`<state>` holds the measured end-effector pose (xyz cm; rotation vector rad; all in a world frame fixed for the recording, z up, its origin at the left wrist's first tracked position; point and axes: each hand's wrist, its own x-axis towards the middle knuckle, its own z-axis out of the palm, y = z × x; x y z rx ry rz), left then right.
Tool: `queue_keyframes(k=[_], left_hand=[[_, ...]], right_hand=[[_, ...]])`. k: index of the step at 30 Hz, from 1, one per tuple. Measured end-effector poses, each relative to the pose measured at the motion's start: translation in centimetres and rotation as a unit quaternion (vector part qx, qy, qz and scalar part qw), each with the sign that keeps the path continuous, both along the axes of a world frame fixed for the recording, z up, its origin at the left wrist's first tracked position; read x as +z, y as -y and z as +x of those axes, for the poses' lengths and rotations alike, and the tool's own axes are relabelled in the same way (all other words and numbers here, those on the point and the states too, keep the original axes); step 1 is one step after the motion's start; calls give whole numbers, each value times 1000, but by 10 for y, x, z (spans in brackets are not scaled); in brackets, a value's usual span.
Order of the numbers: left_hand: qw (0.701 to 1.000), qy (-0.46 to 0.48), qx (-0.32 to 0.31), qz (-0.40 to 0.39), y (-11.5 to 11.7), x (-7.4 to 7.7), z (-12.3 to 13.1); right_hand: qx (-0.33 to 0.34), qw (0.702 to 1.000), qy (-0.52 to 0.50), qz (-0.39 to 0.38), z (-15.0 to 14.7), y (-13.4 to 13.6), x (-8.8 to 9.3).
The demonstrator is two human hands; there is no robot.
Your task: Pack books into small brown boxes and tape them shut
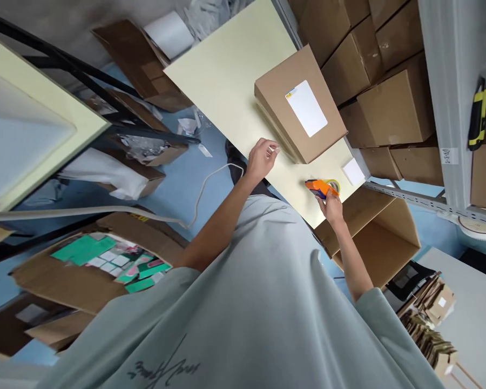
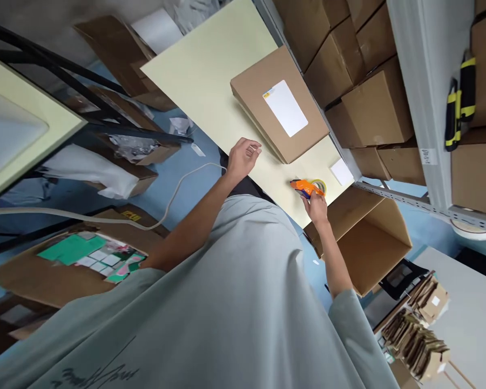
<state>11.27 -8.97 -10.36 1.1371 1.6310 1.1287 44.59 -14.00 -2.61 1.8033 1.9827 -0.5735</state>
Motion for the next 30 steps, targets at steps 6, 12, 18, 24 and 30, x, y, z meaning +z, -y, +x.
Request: queue_keyframes(k=[6,12,18,24,30], left_hand=[[999,-3,33,10,-11,-21,7],[995,12,95,-13,-28,-23,29],[974,92,190,-80,-38,-25,61],[940,210,222,-152,-27,-15,83],[978,157,104,-88,-35,21,104]], right_hand=[[-42,999,-17,27,-7,-5,-18],[-74,996,-26,47,-15,-9,-30],[-96,993,-28,69,-23,-4,-32],[-120,990,-47,58,-28,7,-33],[-130,989,-39,59,-39,16,-29]])
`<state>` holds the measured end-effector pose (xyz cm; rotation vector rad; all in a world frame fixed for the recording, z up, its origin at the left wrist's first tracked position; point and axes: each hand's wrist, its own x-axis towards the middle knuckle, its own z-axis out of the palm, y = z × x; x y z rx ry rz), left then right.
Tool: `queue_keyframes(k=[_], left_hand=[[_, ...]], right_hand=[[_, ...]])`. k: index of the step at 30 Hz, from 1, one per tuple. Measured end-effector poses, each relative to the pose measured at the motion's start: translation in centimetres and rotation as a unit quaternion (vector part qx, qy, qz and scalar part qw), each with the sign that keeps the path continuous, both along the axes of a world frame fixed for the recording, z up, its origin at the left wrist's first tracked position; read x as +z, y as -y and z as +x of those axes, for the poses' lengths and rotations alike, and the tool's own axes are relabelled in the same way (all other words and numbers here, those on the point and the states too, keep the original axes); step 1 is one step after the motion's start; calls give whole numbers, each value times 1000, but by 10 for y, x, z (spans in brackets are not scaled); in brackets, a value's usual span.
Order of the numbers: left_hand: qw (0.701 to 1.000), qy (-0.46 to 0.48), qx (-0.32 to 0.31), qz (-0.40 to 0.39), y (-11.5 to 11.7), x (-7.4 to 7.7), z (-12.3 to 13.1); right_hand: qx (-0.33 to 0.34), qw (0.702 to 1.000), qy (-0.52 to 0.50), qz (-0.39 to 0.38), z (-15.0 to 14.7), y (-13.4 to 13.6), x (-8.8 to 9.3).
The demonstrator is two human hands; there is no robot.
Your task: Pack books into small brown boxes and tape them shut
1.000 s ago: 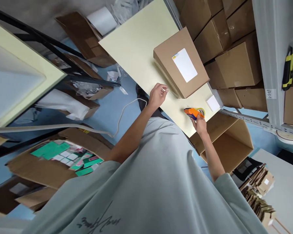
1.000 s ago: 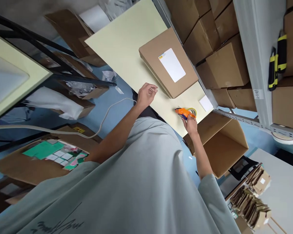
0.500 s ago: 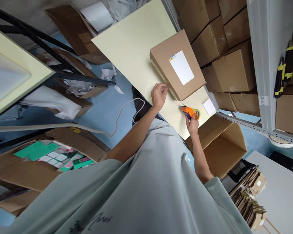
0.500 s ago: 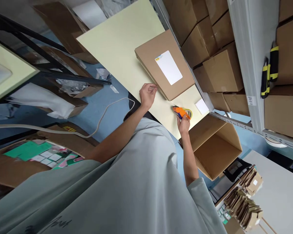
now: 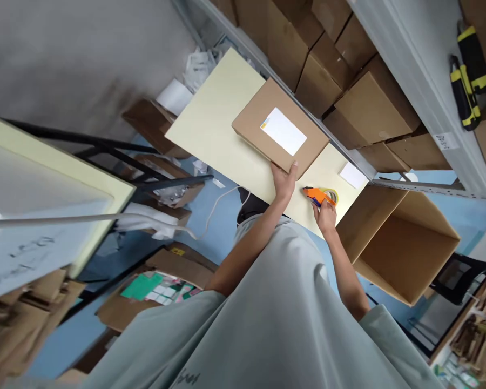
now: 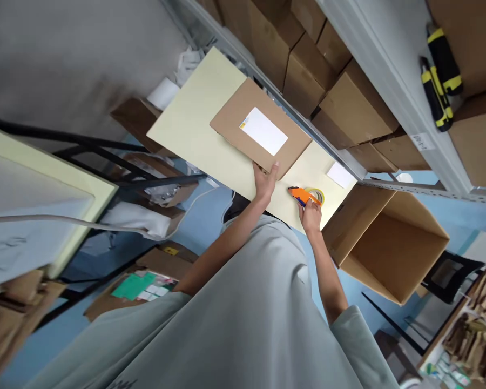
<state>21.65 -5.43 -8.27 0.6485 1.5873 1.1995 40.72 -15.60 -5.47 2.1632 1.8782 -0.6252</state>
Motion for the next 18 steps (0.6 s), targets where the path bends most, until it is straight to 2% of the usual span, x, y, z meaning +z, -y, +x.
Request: queue_keyframes(k=[3,7,9,11,13,14,16,18], left_hand=[[998,-33,-37,28,-10,3,-7],[991,-91,-100,22,-15,3,-49],[982,-149,-114,20,-18,10,-71],[965,-230,-117,42,-25,22,-80],[934,-315,-147,84,-35,36,-73],[912,-350,-184,107,-41,42,-63],[858,-397,-291,145,-53,50,-38],[805,-425,-381,165,-61,51,-14]], right_hand=[[20,1000,12,-15,-10,4,1],[95,995,3,-23,-42,9,-6],[132,991,-8,-19,-66,11,-11],[159,987,-16,-16,-88,14,-14],[175,984,-20,-16,-104,17,-15],[178,984,-20,-18,-110,18,-14],[176,984,-20,-25,-114,21,-12],[166,985,-18,-34,-111,23,-10]])
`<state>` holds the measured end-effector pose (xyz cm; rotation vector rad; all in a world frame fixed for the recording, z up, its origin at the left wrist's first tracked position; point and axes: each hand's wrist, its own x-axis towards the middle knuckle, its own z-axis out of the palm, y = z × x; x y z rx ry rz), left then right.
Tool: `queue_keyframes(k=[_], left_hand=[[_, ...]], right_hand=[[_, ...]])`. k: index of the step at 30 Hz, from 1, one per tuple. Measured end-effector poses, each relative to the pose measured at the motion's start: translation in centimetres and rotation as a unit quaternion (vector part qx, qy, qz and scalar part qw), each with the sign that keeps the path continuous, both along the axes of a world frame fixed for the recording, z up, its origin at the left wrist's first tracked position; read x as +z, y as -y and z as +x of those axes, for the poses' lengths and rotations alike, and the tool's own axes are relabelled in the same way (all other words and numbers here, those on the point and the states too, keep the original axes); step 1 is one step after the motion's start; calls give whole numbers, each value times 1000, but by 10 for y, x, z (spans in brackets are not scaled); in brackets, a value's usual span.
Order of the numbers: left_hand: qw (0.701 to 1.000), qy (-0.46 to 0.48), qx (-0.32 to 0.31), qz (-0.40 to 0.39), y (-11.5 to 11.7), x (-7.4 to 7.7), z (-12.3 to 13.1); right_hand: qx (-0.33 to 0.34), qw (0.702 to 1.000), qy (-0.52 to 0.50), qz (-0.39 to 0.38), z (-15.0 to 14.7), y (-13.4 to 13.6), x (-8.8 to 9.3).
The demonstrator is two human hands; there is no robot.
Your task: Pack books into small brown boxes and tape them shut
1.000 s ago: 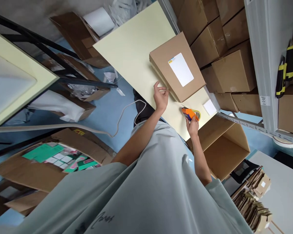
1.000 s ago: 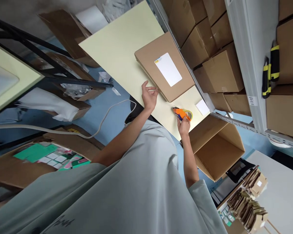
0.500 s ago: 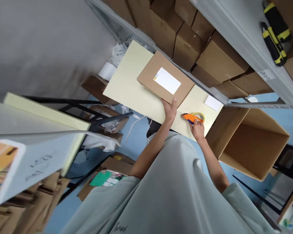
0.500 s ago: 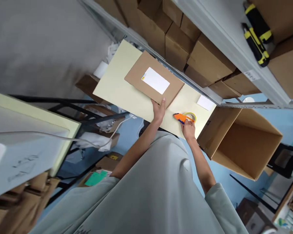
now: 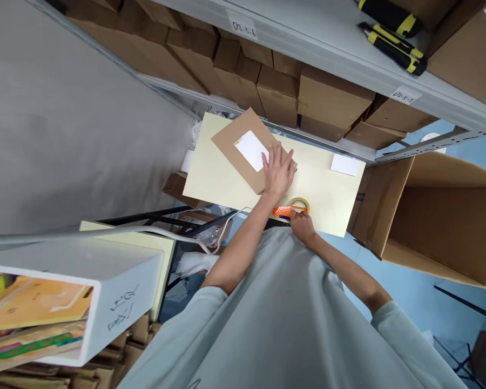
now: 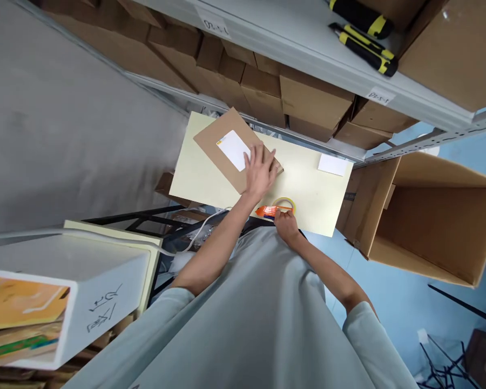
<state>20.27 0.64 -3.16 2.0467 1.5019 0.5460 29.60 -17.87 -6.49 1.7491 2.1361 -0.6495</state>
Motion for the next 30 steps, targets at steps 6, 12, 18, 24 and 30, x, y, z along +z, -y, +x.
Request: queue_keyframes(k=[6,12,18,24,30], left_hand=[[995,-68,-70,12,-3,-17,14],[994,-68,-88,20,0,-24,9],[989,-57,-130,38,11,-26,1],[965,-56,-251,45,41,-19,-39],[934,-58,-350,31,70,-7,-97]], right_hand=[[-14,1000,7,12,15,-6,6],[-17,1000,23,-12,37,7,24],[-49,991,117,-52,133,49,63],[17,995,101,-10,167,10,66],[80,995,64,1,126,-43,43]])
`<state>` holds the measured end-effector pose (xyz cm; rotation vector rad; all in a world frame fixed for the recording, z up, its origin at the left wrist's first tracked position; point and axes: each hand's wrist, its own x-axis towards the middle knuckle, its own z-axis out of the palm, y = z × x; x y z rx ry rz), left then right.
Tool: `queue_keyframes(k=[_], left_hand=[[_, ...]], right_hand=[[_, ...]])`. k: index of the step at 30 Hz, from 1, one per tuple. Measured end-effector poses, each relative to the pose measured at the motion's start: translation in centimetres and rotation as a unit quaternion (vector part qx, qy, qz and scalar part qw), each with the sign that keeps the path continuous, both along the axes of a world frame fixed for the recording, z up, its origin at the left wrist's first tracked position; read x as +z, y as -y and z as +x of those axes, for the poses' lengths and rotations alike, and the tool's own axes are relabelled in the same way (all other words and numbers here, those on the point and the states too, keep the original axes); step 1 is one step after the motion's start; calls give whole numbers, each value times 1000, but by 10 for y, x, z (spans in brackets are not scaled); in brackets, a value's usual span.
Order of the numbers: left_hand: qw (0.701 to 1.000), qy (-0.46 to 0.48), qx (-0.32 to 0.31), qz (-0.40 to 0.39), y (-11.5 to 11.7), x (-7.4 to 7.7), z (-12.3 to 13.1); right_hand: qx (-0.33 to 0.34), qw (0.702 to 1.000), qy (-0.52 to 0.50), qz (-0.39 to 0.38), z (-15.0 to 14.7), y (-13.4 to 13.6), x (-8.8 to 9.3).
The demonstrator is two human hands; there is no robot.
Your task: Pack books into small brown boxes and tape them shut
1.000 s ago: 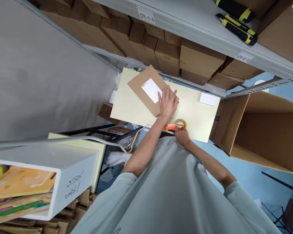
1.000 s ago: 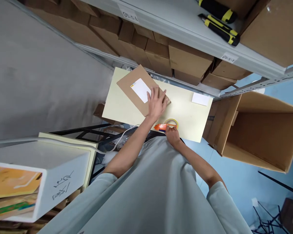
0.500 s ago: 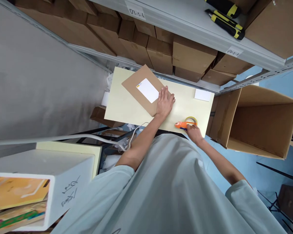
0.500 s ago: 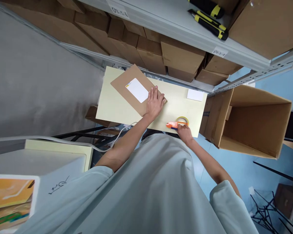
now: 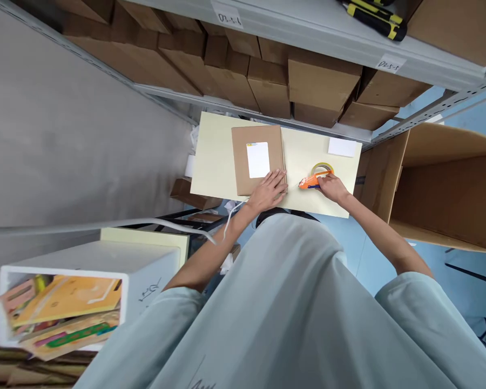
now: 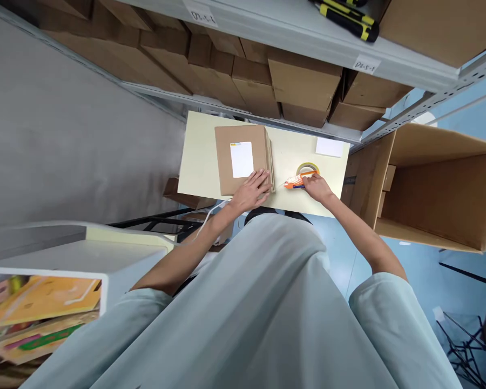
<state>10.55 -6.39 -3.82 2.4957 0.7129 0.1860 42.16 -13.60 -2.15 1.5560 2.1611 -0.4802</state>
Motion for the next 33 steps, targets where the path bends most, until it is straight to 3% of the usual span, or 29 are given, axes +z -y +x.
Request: queue_keyframes(k=[4,8,11,14,16,19,22,26,30,33], left_hand=[[1000,9,25,-10,15,16,-15],[985,12,172,-4,-7,26,10],[960,14,279,12,-50,15,48],[950,11,313,-11,-87,-7,85],[944,2,330,-26,-96,-20,103],[938,-1,346,-19,-83,-27,117],[949,-3,315,-3,-54,-22,118],[982,-28,185,-11,-21,-11,102],[996,-46,81,-15,-8,-8,74],[997,-49,56,-17,-7,-10,60]], right_hand=[[30,999,-28,-11,-31,-4,-9],[25,999,-28,-17,-51,-3,-16],[17,1000,-22,-7,-57,-2,-20],[10,1000,-20,0,-59,0,-20],[2,1000,-21,5,-60,3,-17],[0,1000,-18,7,-62,9,-13],[19,1000,-17,-1,-69,18,-11],[50,997,-50,-5,-91,34,-13],[76,992,-94,-26,-116,50,-16],[69,992,-95,-40,-106,61,-15]])
